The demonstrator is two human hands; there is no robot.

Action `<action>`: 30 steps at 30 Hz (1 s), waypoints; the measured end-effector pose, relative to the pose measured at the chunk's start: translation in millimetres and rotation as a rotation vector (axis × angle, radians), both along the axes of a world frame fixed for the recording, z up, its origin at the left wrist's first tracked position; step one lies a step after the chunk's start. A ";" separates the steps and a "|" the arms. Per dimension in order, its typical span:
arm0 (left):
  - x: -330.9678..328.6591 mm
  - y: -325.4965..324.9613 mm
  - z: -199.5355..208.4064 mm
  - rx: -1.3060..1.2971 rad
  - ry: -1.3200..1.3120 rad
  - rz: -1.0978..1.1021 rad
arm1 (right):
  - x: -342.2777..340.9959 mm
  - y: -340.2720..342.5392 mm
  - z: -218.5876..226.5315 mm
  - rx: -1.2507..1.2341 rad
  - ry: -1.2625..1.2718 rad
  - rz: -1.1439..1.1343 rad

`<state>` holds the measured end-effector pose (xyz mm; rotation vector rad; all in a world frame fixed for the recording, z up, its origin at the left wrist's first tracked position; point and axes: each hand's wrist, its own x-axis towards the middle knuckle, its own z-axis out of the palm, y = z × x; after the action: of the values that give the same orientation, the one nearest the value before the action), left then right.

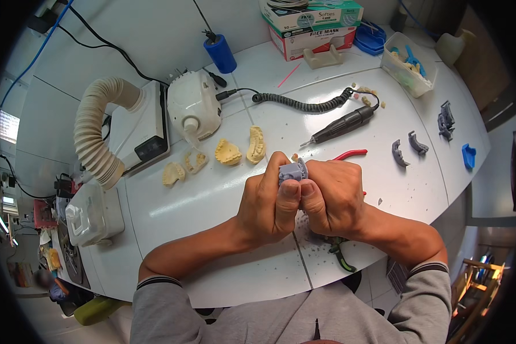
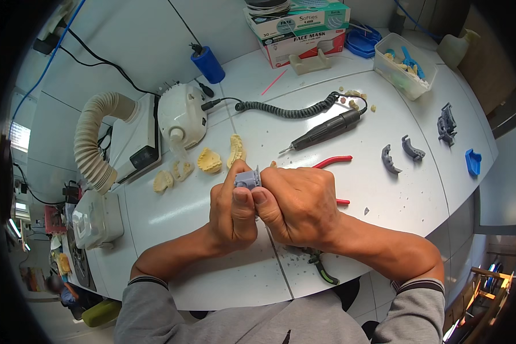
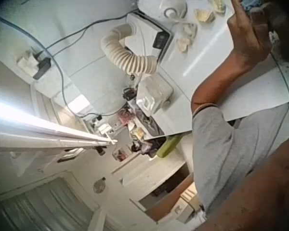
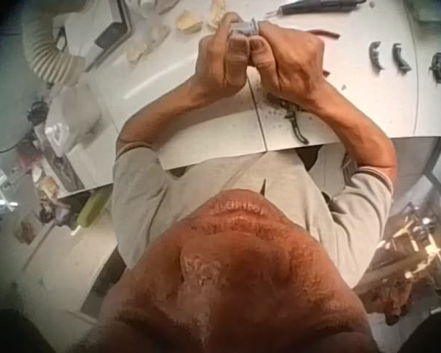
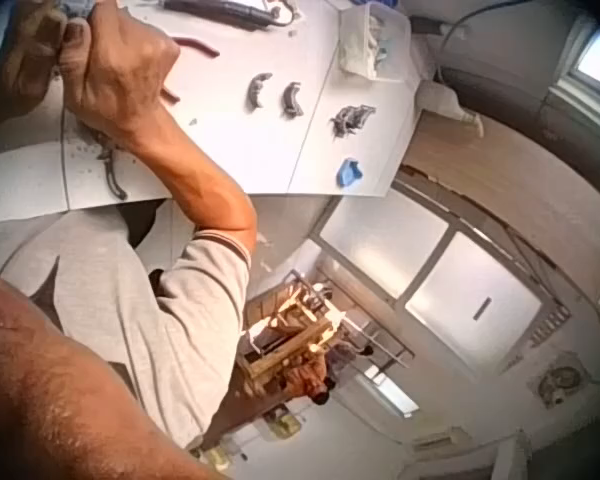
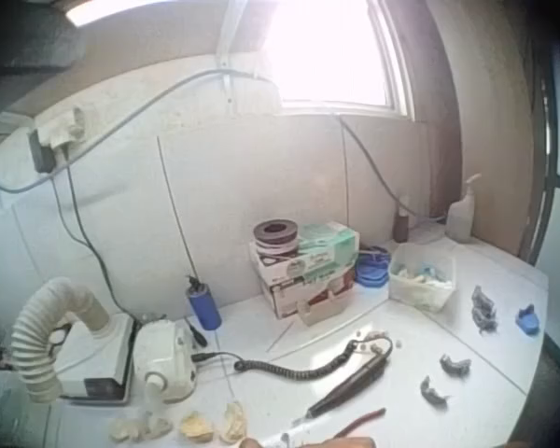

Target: Using pliers to trim and refine a dental bridge cast model on a laboratory bench.

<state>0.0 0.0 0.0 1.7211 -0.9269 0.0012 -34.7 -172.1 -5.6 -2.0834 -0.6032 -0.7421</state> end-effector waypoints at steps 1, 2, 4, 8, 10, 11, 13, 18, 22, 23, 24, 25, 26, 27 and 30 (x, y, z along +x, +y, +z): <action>-0.4 0.2 -1.3 -0.013 -0.006 -0.007 | 0.9 0.4 -1.4 -0.009 -0.043 -0.004; -0.9 0.3 -2.4 -0.025 -0.013 -0.013 | 1.4 0.8 -2.1 -0.018 -0.087 -0.007; -3.9 -2.8 -3.6 -0.028 -0.019 -0.004 | 0.5 -2.5 -1.2 -0.031 -0.105 -0.006; -8.5 -4.5 -6.1 -0.017 0.013 0.021 | 0.2 -2.6 -4.3 -0.022 -0.125 0.001; -9.1 -4.3 -4.6 -0.020 0.011 0.019 | -0.3 -1.1 -5.1 0.000 -0.121 0.005; -9.3 -4.1 -4.0 -0.024 0.008 0.017 | -0.7 -0.2 -5.2 0.022 -0.117 0.010; -8.9 -4.1 -4.7 -0.023 0.019 0.022 | -0.6 1.3 -5.1 0.037 -0.100 0.009; -7.8 -4.9 -5.8 -0.006 0.047 0.038 | 0.9 4.3 -9.1 0.097 -0.065 0.011; -3.9 -4.0 -6.1 -0.012 0.093 0.029 | 3.1 3.9 -6.1 0.113 -0.023 0.019; -2.5 -2.7 -4.6 0.000 0.111 0.017 | 3.8 3.0 -4.8 0.102 -0.002 0.026; 0.4 -1.5 -3.1 -0.005 0.102 0.019 | 4.8 0.1 -2.4 0.098 -0.011 0.028; 3.2 -0.1 -0.8 -0.006 0.155 -0.001 | 4.1 -3.8 1.8 0.072 0.047 0.036; 5.8 0.6 1.2 -0.008 0.208 -0.021 | 3.6 -5.8 5.8 0.045 0.105 0.043; 7.8 1.0 0.5 -0.012 0.196 -0.017 | 3.7 -5.5 7.1 0.040 0.093 0.049; 2.8 0.3 3.9 0.008 0.288 0.050 | -1.4 -3.1 8.1 -0.096 0.155 -0.018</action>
<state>2.8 0.3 3.9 1.6972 -0.6715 -0.2125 -36.1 -175.1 2.5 -2.2134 -0.5437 -0.5654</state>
